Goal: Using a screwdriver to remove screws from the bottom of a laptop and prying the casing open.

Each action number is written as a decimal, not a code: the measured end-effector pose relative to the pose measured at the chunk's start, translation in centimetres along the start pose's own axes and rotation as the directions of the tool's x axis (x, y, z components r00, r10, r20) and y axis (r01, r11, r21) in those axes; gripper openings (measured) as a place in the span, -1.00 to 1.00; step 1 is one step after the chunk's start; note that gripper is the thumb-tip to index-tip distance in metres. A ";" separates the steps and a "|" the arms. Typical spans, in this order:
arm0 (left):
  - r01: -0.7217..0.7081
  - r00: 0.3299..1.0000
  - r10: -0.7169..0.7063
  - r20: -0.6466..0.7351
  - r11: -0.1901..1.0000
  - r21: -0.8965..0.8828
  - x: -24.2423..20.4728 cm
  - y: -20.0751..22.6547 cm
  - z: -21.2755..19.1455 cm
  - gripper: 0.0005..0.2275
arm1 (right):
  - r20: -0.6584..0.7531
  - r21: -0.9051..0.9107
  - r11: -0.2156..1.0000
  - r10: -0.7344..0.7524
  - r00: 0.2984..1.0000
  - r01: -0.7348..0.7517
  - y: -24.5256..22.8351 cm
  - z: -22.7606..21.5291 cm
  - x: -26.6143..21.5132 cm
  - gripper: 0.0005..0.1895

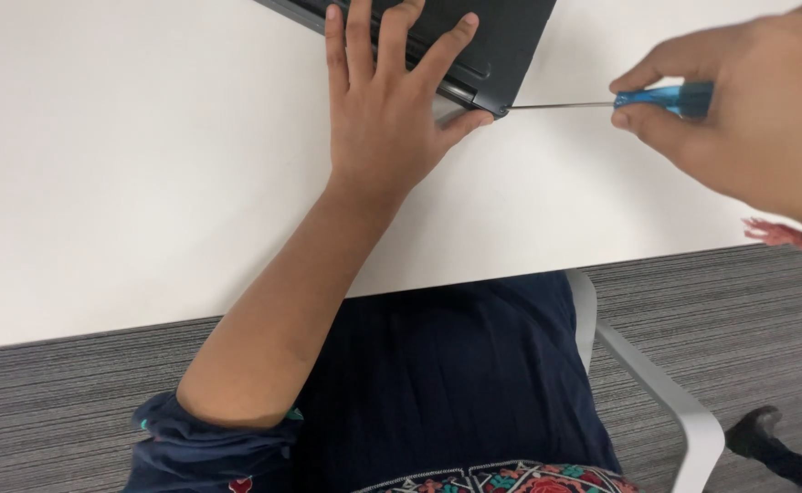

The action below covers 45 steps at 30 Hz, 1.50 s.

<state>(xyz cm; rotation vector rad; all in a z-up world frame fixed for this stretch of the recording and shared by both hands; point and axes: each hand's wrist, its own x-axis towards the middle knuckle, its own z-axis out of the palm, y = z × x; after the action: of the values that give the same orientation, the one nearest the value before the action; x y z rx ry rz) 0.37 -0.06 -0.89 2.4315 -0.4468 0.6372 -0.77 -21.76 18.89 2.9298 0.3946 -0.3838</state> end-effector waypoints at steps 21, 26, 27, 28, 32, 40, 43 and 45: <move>-0.012 0.995 0.024 0.101 0.992 -0.122 1.1 0.3 -0.8 -0.57 | 0.437 -0.724 0.263 -0.541 0.718 0.638 0.8 0.9 5.9 -0.76; -0.296 0.923 0.375 0.081 0.829 -0.475 3.2 1.0 0.2 -0.71 | 0.376 -0.908 -0.220 -0.804 0.461 0.358 3.1 3.6 8.6 -0.79; -0.184 0.941 0.317 0.119 0.773 -0.607 3.8 1.1 0.2 -0.80 | 0.332 -0.864 -0.052 -0.807 0.488 0.501 2.2 2.9 8.2 -0.80; -0.069 0.950 0.266 0.165 0.692 -0.719 4.5 1.3 0.3 -0.87 | 0.292 -0.779 0.119 -0.800 0.524 0.616 1.4 2.2 7.8 -0.81; 0.004 0.950 0.214 0.227 0.718 -0.696 4.9 2.0 0.7 -0.92 | 0.344 -0.764 0.145 -0.733 0.587 0.628 0.6 0.9 7.0 -0.62; -0.201 0.943 0.325 0.077 0.736 -0.647 4.7 2.9 1.6 -0.89 | 0.455 -0.323 0.946 0.123 0.882 0.035 -0.2 -0.2 6.2 -0.42; -0.168 0.950 0.302 0.078 0.707 -0.687 4.8 2.3 1.3 -0.88 | 0.401 -0.538 0.788 -0.074 0.913 0.301 1.3 1.6 6.5 -0.53; -0.129 0.959 0.268 0.090 0.698 -0.704 4.9 1.8 1.5 -0.88 | 0.392 -0.632 0.662 -0.175 0.903 0.403 2.4 3.0 6.6 -0.58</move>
<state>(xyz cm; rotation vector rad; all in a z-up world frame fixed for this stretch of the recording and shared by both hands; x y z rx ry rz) 4.15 -3.13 1.47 1.7209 -0.8664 0.2418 5.35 -23.02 14.53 2.0095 0.7755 -0.5600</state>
